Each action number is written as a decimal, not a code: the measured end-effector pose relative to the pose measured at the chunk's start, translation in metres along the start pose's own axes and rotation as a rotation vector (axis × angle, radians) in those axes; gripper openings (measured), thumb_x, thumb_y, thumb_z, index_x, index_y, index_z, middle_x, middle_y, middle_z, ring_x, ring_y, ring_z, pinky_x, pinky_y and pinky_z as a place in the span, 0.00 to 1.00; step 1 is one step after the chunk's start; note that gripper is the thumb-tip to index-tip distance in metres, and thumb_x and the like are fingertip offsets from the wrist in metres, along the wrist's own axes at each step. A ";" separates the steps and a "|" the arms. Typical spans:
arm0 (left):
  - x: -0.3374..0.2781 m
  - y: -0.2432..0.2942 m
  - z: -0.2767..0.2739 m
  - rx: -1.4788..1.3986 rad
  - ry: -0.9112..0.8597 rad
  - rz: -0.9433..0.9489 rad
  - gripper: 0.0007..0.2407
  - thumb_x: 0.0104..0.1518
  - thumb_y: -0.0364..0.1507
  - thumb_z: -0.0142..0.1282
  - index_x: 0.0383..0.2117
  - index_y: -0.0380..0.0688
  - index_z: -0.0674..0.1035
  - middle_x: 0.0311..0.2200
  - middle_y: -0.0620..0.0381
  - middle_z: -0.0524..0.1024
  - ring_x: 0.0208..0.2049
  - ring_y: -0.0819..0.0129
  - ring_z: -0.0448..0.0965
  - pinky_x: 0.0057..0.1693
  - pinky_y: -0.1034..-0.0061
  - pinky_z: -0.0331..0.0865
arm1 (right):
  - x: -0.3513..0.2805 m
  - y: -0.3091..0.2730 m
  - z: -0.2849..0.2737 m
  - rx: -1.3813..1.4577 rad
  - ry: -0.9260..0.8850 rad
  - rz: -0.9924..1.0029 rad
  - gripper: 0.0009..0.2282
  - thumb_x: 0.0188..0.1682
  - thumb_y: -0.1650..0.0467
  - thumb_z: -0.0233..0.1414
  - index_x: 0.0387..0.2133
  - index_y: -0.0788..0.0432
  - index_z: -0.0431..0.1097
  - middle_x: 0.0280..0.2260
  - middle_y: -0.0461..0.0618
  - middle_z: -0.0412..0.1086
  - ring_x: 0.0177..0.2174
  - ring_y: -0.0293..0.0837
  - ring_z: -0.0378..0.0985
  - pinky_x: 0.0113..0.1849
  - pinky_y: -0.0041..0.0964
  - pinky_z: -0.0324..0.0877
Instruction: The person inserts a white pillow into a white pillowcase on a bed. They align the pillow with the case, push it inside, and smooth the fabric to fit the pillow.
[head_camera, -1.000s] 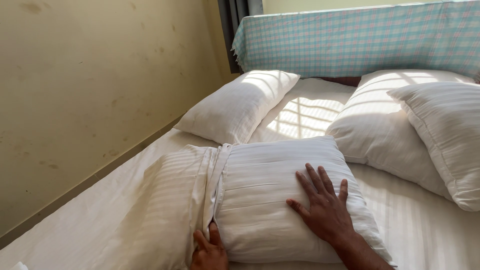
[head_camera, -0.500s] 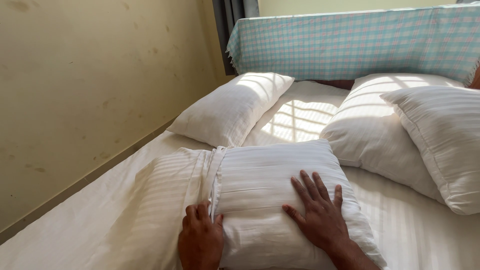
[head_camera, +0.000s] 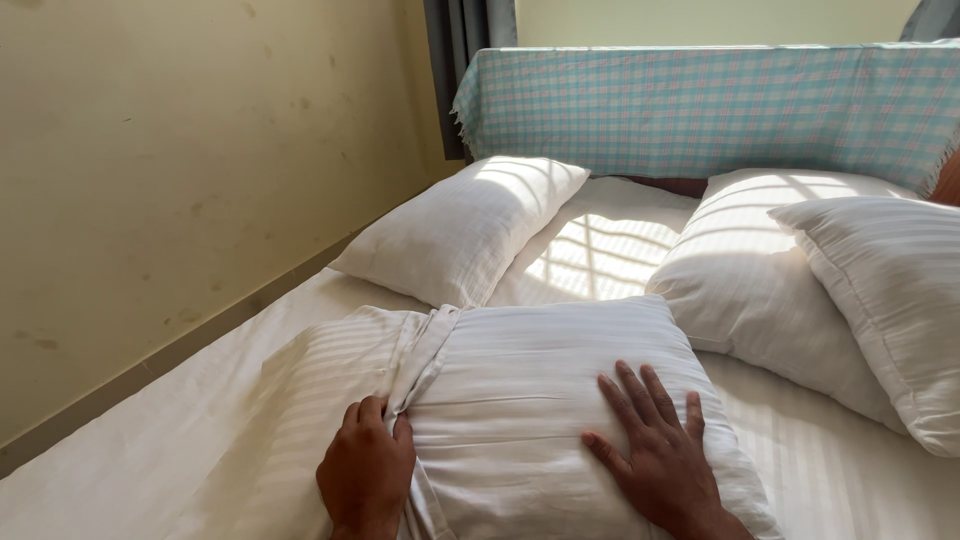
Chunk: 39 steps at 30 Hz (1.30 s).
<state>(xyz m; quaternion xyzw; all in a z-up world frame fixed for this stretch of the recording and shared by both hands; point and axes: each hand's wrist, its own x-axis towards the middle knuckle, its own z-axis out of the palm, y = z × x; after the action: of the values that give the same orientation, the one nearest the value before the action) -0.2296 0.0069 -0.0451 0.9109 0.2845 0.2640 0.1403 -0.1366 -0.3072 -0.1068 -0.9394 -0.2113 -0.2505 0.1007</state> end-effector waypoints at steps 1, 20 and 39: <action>0.002 -0.002 0.003 -0.004 0.000 0.002 0.17 0.54 0.42 0.59 0.45 0.50 0.77 0.43 0.60 0.76 0.43 0.56 0.82 0.42 0.60 0.78 | 0.000 0.001 0.000 -0.004 0.001 0.001 0.34 0.49 0.44 0.39 0.69 0.40 0.50 0.71 0.42 0.42 0.70 0.46 0.35 0.62 0.73 0.27; 0.031 0.016 0.013 0.054 0.091 0.140 0.15 0.53 0.36 0.58 0.45 0.47 0.76 0.43 0.58 0.75 0.39 0.60 0.81 0.41 0.61 0.75 | -0.001 0.002 0.008 -0.074 0.081 -0.022 0.34 0.48 0.44 0.37 0.68 0.41 0.51 0.71 0.43 0.42 0.69 0.46 0.37 0.61 0.73 0.32; 0.006 0.015 0.040 -0.027 0.192 0.206 0.25 0.49 0.48 0.60 0.50 0.50 0.75 0.40 0.55 0.73 0.43 0.57 0.78 0.42 0.57 0.68 | 0.123 -0.037 -0.021 0.003 -0.579 0.342 0.31 0.55 0.47 0.31 0.72 0.36 0.40 0.73 0.39 0.34 0.70 0.50 0.32 0.68 0.53 0.32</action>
<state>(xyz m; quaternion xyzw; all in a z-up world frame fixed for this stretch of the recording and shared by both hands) -0.1957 -0.0058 -0.0692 0.9038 0.1980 0.3670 0.0966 -0.0658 -0.2374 -0.0232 -0.9933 -0.0706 0.0476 0.0787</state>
